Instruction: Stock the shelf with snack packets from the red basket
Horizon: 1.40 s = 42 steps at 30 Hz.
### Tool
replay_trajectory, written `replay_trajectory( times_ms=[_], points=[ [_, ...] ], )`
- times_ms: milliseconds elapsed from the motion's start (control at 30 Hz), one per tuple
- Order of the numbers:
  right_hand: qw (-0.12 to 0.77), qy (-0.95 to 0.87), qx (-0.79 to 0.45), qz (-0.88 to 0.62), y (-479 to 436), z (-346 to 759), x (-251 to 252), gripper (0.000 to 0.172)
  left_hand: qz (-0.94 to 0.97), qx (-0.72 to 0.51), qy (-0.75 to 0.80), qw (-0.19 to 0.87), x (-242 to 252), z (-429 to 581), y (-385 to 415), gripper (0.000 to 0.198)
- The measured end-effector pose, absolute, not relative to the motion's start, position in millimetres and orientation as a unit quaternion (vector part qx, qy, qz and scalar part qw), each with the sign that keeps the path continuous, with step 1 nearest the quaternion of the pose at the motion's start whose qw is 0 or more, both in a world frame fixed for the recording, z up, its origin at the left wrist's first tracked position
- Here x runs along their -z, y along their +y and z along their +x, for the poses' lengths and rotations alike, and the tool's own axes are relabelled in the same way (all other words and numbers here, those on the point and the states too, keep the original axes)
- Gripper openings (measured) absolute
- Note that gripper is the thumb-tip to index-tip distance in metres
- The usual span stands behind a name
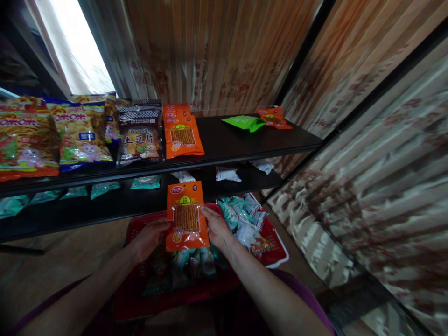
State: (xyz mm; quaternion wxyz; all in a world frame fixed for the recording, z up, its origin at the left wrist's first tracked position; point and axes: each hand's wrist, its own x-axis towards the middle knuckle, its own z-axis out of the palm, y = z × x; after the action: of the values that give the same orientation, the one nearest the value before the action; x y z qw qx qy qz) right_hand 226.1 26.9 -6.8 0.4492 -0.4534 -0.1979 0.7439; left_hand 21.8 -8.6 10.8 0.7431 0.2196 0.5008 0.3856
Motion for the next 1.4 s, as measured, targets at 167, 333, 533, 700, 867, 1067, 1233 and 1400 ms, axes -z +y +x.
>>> replay_trajectory(
  times_ms=[167,333,533,700,867,1067,1233,1400],
  points=[
    [0.448,-0.206,-0.744,-0.452,28.6,225.9,5.0,0.019,0.229,-0.397,0.460,0.760,-23.6,27.8,-11.3,0.038],
    [0.453,-0.181,-0.739,-0.464,27.4,224.5,4.8,0.018,0.242,-0.390,0.451,0.765,-28.2,30.5,-15.5,0.054],
    [0.464,-0.193,-0.739,-0.449,26.6,223.8,5.3,0.019,0.260,-0.405,0.460,0.746,-23.2,29.0,-14.9,0.059],
    [0.465,-0.188,-0.749,-0.432,26.8,225.2,1.0,0.013,0.267,-0.423,0.472,0.726,-21.4,30.0,-13.4,0.055],
    [0.424,-0.229,-0.776,-0.408,22.1,226.9,-9.9,0.024,0.265,-0.437,0.488,0.707,-20.6,31.8,-11.4,0.050],
    [0.371,-0.271,-0.797,-0.392,7.8,228.5,-12.9,0.040,0.257,-0.455,0.497,0.693,-17.5,30.5,-9.5,0.048],
    [0.378,-0.265,-0.796,-0.391,4.7,231.6,-4.5,0.045,0.244,-0.463,0.504,0.688,-19.8,33.7,-10.7,0.048],
    [0.377,-0.268,-0.798,-0.386,5.1,230.6,-3.4,0.048,0.235,-0.473,0.506,0.682,-19.3,33.5,-8.2,0.049]
  ],
)
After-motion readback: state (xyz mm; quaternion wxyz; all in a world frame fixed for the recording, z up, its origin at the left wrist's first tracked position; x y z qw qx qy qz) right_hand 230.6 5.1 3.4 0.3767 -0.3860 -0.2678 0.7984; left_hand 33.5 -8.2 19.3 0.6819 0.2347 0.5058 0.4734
